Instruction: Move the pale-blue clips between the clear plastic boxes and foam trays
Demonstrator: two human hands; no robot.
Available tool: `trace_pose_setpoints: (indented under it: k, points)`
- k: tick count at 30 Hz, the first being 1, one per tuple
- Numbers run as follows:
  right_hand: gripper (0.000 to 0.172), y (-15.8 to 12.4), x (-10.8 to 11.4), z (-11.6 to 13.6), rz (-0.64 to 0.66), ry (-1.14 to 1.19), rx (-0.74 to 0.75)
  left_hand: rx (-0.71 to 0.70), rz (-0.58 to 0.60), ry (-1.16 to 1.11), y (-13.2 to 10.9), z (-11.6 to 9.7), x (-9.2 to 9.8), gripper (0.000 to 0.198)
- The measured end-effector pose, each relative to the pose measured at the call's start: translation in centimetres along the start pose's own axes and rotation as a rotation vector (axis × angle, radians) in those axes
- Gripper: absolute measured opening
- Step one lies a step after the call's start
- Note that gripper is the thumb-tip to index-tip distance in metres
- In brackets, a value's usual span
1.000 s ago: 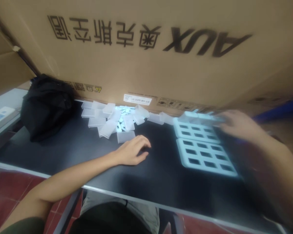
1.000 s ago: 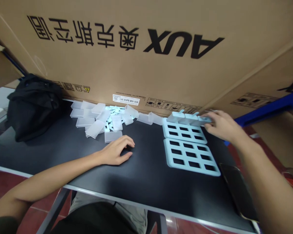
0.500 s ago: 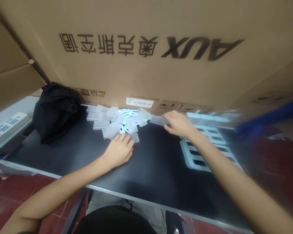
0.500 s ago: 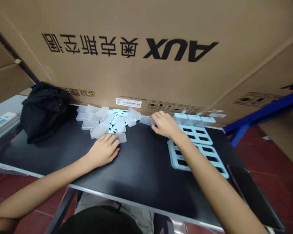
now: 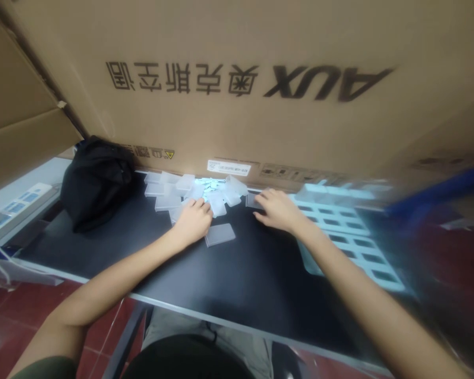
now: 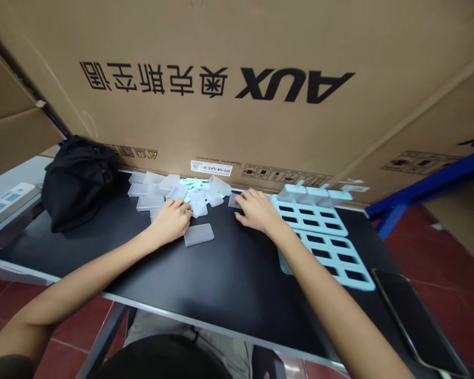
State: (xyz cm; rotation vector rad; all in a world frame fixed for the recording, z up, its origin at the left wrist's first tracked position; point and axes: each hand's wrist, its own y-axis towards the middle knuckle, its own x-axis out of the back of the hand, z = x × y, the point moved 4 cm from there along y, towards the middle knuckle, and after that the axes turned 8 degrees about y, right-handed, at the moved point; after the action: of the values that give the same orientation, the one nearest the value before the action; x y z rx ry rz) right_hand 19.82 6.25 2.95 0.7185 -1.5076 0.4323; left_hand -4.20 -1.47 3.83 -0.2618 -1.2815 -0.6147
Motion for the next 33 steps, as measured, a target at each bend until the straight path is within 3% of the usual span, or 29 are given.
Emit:
trace_pose_setpoints:
  k: [5,12,16,19,22,25,28,33]
  points:
    - [0.023,-0.7,0.1,0.9,-0.034,0.014,0.028,0.0,0.01,-0.09,1.0,0.0,-0.1,0.018]
    - [0.027,-1.4,-0.2,0.9,-0.015,0.105,0.016,-0.113,0.09,-0.12,2.1,-0.4,-0.2,0.018]
    - [0.032,-1.8,-0.3,0.8,0.053,0.168,-0.014,-0.125,0.133,-0.116,2.7,-0.1,0.5,0.015]
    - [0.032,-2.3,-0.3,0.8,0.073,0.254,-0.055,-0.069,0.128,-0.191,2.5,0.4,1.4,0.024]
    - [0.033,-3.0,0.2,0.9,-0.01,0.367,-0.079,0.0,0.038,-0.427,2.0,0.5,2.1,0.029]
    - [0.037,-4.2,1.5,1.4,-0.179,0.538,-0.072,0.073,-0.115,-0.766,1.6,-0.1,2.4,0.018]
    - [0.038,-5.4,3.3,2.9,-0.313,0.703,-0.03,0.233,-0.228,-0.989,1.4,-1.0,1.9,0.012]
    - [0.041,-6.1,5.1,6.0,-0.416,0.822,0.071,0.354,-0.257,-1.187,1.4,-2.9,1.3,0.015]
